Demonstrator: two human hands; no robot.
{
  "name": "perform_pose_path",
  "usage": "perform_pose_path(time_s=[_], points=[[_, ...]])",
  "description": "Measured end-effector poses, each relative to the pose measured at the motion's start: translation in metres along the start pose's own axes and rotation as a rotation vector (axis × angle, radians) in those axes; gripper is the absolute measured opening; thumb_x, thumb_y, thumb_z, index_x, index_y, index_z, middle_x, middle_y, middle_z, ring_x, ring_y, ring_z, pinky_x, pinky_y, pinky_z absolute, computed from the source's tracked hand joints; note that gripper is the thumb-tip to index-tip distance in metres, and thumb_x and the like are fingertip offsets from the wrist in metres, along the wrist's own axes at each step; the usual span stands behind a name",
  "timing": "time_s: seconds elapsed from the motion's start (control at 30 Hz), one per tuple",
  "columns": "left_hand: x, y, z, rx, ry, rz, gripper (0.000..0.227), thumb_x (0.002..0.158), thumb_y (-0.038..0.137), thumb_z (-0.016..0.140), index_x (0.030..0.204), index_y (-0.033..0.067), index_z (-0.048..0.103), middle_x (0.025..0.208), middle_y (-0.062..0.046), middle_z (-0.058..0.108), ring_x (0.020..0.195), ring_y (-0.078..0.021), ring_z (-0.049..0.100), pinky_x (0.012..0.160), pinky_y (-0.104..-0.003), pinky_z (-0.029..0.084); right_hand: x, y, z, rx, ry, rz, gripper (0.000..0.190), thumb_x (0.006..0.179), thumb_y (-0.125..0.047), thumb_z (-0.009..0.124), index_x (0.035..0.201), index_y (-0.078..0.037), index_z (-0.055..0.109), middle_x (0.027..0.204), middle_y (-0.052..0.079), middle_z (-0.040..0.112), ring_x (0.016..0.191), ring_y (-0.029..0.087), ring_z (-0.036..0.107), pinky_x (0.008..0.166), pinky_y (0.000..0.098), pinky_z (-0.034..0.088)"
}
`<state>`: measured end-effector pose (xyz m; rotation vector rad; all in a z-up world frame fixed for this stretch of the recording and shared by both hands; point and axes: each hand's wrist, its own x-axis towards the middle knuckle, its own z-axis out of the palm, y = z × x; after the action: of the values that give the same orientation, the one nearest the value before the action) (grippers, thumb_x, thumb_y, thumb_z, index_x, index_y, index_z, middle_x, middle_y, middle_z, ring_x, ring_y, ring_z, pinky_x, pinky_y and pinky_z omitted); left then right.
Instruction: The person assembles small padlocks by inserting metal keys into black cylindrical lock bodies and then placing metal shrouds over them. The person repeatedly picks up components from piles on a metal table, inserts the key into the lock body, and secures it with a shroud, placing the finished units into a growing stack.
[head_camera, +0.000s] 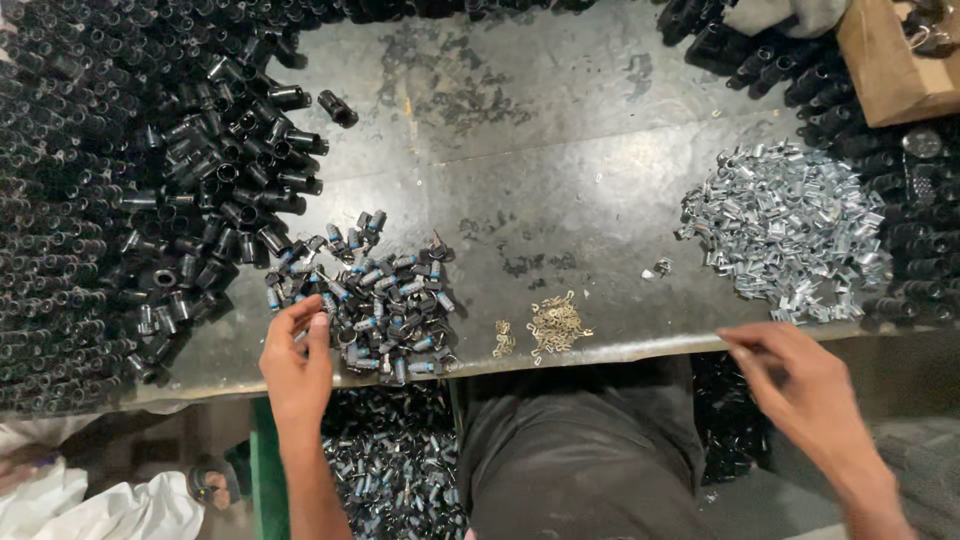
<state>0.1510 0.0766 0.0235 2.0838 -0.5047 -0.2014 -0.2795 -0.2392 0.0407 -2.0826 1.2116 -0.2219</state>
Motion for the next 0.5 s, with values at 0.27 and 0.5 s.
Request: perform_pose_path(time_s=[0.27,0.5], points=[[0.001,0.004,-0.002,0.060,0.014,-0.010,0.026,0.099,0.011,0.064,0.124,0.0022,0.068,0.119,-0.010,0.070,0.105,-0.0169,0.069,0.086,-0.031,0.056,0.084,-0.048,0.079,-0.180,0.251,-0.305,0.024,0.092,-0.012,0.073,0.116,-0.010,0.070,0.114,0.014,0.065,0.103,0.034,0.063,0.088,0.0439,0.053],[-0.001,0.045,0.027,0.003,-0.077,0.100,0.031,0.094,0.014,0.069,0.123,0.0038,0.069,0.114,-0.010,0.074,0.105,-0.0193,0.070,0.097,-0.033,0.053,0.069,-0.007,0.054,-0.256,0.423,-0.261,0.027,0.090,-0.013,0.069,0.117,-0.013,0.072,0.135,0.011,0.061,0.120,0.033,0.053,0.106,0.0477,0.045]])
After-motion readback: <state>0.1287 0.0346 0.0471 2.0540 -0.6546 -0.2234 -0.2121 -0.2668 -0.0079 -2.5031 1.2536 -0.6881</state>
